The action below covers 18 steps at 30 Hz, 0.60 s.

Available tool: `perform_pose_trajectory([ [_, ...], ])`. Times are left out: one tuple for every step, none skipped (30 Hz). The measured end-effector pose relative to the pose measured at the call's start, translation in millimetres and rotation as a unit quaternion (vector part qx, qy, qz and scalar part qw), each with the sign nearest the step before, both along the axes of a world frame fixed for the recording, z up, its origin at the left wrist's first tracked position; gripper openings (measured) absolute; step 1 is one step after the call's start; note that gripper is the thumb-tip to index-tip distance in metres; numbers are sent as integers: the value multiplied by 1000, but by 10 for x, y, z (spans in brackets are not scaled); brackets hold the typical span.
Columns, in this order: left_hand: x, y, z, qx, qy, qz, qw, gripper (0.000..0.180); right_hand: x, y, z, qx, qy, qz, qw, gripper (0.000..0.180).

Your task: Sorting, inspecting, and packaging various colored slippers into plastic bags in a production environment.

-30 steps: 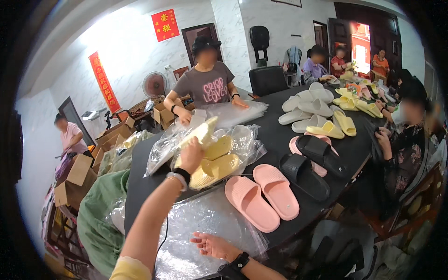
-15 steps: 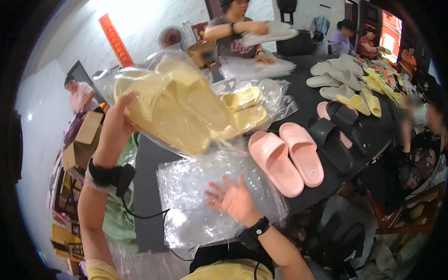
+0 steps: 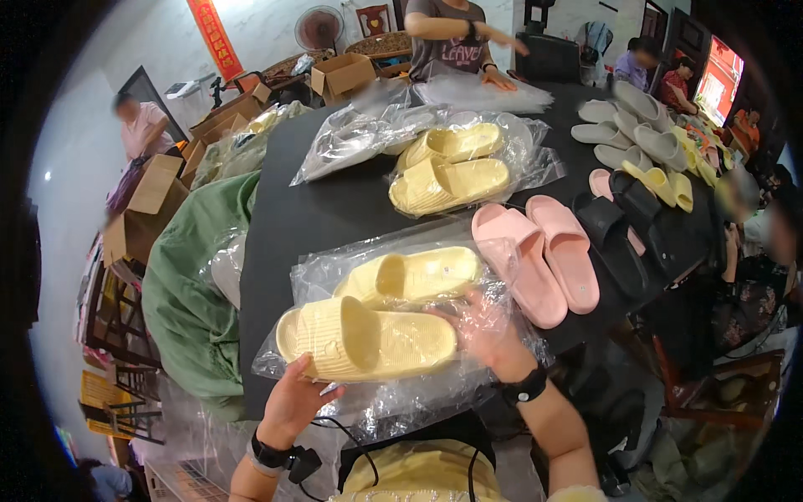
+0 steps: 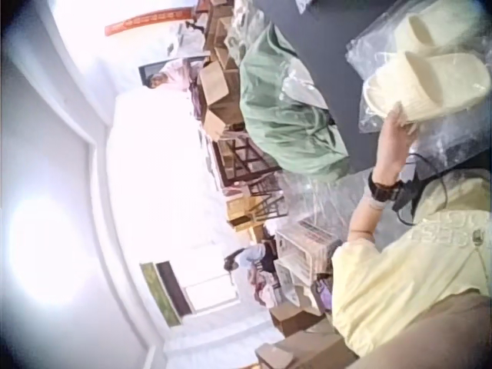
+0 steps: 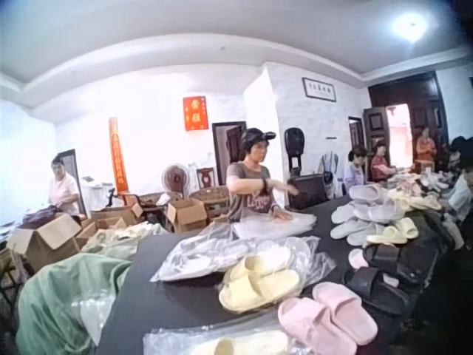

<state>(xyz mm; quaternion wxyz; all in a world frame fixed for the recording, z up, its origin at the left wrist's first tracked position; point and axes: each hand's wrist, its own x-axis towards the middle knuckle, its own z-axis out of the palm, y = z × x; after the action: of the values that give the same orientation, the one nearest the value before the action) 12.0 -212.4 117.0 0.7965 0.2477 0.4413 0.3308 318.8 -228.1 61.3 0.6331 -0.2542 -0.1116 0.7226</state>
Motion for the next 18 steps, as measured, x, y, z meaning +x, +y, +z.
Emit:
perform_pose_trajectory([
  [0, -30, -42, 56, 42, -17, 997, 45, 32, 50, 16, -39, 4, 4, 999, 47],
  [1, -77, -103, 108, 84, -34, 990, 47, 48, 71, 26, -82, 8, 8, 997, 43],
  [-13, -125, -151, 160, 125, -51, 978, 49, 35, 70, 32, -57, -59, -4, 997, 43],
  [-64, -172, -188, 186, 169, -120, 960, 53, 8, 68, 42, -33, -125, -13, 992, 42],
  [-81, -207, -228, 241, 175, -128, 946, 55, 0, 79, -1, 66, -235, 18, 970, 42],
  [-72, -238, -296, 296, 181, -135, 928, 56, 1, 72, -40, 165, -348, 26, 923, 42],
  [-63, -263, -364, 350, 186, -141, 907, 58, 9, 54, -77, 252, -436, 13, 864, 42],
  [-68, -262, -409, 411, 252, -152, 863, 66, -50, -16, -96, 206, -299, 51, 930, 46],
  [-74, -243, -426, 474, 309, -196, 801, 68, -67, -19, -162, 150, -236, 82, 956, 48],
  [-68, -200, -423, 530, 362, -238, 729, 71, -86, -21, -233, 87, -171, 105, 976, 51],
  [-30, -165, -419, 582, 407, -278, 646, 73, -20, 38, -427, 20, -190, 120, 974, 51],
  [-13, -161, -431, 595, 397, -282, 639, 78, -33, 70, -439, -1, -200, 117, 973, 51],
  [-29, -163, -462, 599, 407, -293, 624, 79, -49, 97, -455, -23, -209, 115, 971, 51],
  [-58, -168, -498, 603, 418, -304, 608, 79, -145, 96, -301, 3, -208, 93, 974, 50],
  [-86, -167, -540, 606, 428, -315, 591, 79, -196, 110, -213, 28, -208, 71, 975, 50],
  [-121, -151, -603, 595, 428, -306, 608, 77, -122, 165, -260, 152, -398, 82, 901, 52],
  [-163, -129, -666, 585, 426, -298, 622, 74, 23, 236, -344, 267, -566, 87, 775, 55],
  [-186, -105, -696, 574, 423, -292, 637, 72, 78, 280, -351, 285, -587, 93, 752, 55],
])
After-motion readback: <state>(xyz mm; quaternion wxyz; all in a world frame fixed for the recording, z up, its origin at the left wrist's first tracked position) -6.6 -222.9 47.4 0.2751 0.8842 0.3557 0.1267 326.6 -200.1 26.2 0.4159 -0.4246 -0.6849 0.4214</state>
